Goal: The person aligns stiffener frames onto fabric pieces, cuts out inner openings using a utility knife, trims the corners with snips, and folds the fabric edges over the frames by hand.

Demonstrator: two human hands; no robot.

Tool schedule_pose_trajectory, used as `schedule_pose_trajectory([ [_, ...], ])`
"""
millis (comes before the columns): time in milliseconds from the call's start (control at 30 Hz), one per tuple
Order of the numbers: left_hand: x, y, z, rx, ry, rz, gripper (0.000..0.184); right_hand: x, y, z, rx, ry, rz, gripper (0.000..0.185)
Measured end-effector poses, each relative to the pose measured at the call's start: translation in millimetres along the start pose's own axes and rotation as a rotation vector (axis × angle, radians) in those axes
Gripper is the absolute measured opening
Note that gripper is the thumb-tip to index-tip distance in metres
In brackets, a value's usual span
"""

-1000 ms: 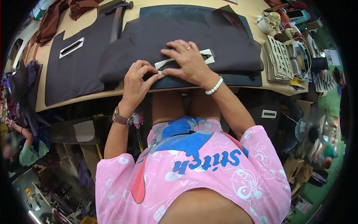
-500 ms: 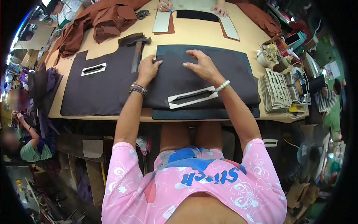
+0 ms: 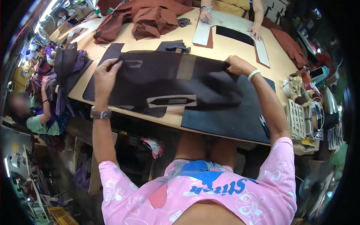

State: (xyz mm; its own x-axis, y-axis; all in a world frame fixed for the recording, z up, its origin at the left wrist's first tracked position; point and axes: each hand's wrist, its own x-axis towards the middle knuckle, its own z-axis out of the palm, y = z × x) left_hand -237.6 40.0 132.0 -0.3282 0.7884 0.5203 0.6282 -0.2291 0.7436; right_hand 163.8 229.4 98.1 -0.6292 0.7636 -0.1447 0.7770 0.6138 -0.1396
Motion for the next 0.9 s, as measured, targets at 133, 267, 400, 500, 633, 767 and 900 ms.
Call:
schedule_pose_trajectory([
  [133, 34, -37, -38, 0.279, -0.039, -0.106, 0.025, 21, -1, -26, 0.257, 0.042, -0.005, 0.027],
  [267, 100, -77, -40, 0.742, -0.235, -0.037, 0.033, 61, -11, -46, 0.333, 0.12, 0.277, 0.018],
  [400, 176, -120, -16, 0.899, -0.191, 0.07, 0.03, 115, 12, -31, 0.649, 0.156, 0.178, 0.022],
  [500, 223, -121, 10, 0.066, 0.029, -0.389, 0.034, 138, -13, -39, 1.212, 0.45, 0.345, 0.03],
  [633, 242, -68, 4, -0.475, 0.316, -0.246, 0.025, 151, -5, -73, 1.535, 0.722, -0.129, 0.036],
  [767, 271, -123, -36, -0.438, 0.548, 0.155, 0.02, 133, -28, -88, 2.0, 0.991, -0.375, 0.042],
  [900, 197, -121, -53, -0.321, 0.559, 0.14, 0.029, 95, -72, -53, 1.475, 1.146, -0.404, 0.026],
])
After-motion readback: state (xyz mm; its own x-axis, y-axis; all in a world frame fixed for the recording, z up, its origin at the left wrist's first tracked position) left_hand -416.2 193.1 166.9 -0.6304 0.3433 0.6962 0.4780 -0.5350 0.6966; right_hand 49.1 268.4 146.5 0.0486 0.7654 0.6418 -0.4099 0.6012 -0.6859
